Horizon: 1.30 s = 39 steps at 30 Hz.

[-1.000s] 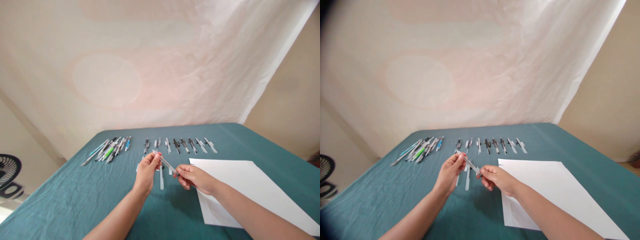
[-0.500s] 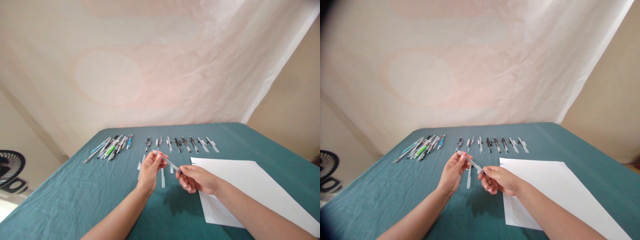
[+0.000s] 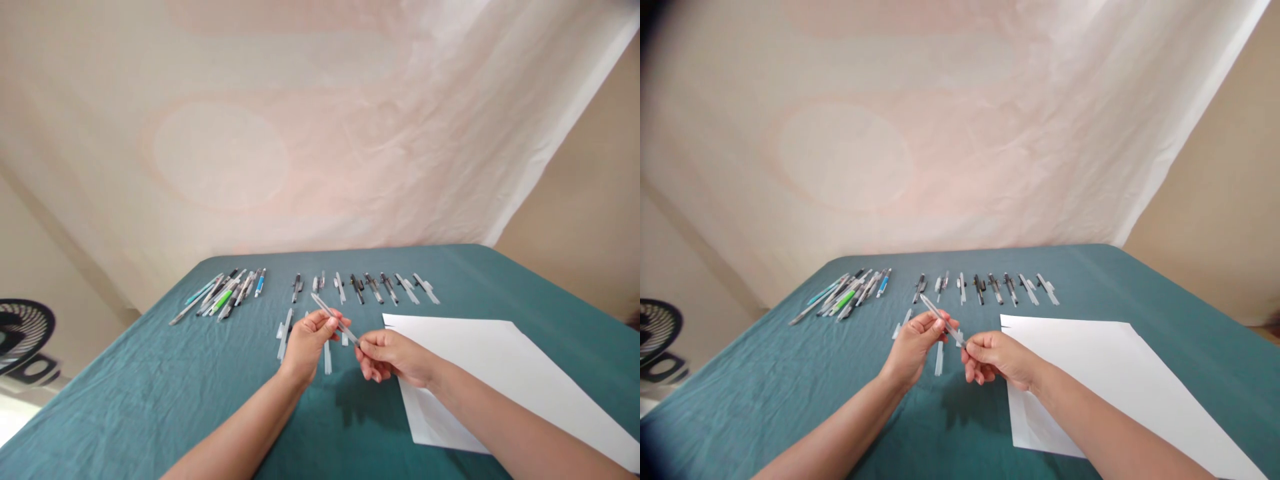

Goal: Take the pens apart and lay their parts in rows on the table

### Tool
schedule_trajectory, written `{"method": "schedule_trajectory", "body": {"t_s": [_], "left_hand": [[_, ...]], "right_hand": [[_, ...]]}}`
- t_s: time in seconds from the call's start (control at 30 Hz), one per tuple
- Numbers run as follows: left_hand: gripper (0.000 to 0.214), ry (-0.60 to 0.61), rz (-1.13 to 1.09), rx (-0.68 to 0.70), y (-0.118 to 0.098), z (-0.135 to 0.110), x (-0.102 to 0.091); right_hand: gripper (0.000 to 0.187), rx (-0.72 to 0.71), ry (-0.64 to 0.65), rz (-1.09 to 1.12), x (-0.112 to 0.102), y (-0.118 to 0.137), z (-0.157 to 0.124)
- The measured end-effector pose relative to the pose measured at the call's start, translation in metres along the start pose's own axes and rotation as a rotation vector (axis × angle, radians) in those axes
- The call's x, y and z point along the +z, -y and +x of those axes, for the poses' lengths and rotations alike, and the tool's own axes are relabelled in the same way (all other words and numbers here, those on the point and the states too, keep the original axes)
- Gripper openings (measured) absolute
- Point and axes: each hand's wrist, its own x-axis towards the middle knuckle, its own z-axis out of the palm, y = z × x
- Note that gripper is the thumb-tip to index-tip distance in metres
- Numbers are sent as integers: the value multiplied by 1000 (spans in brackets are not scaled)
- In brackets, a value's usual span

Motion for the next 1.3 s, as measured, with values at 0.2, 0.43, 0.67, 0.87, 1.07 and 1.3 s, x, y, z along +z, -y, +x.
{"method": "schedule_trajectory", "body": {"t_s": [0.2,0.43,0.67,0.87,1.07,1.3], "left_hand": [[28,-89,20,-4,3,1,1],[29,-118,-20,4,6,2,0],[28,-92,-36,1,8,3,-2],[28,-74,-8,-27,5,2,-1],[28,-108,0,-40,4,2,1],[31,-113,-45,-24,8,5,-2]], "right_hand": [[41,-68,-116,-160,2,-1,5],[39,-134,-249,-246,0,-2,6],[48,-67,-102,-160,2,-1,5],[45,-74,-92,-198,1,0,4],[39,-106,-220,-383,0,-3,6],[39,-126,-339,-382,4,-4,5]]}}
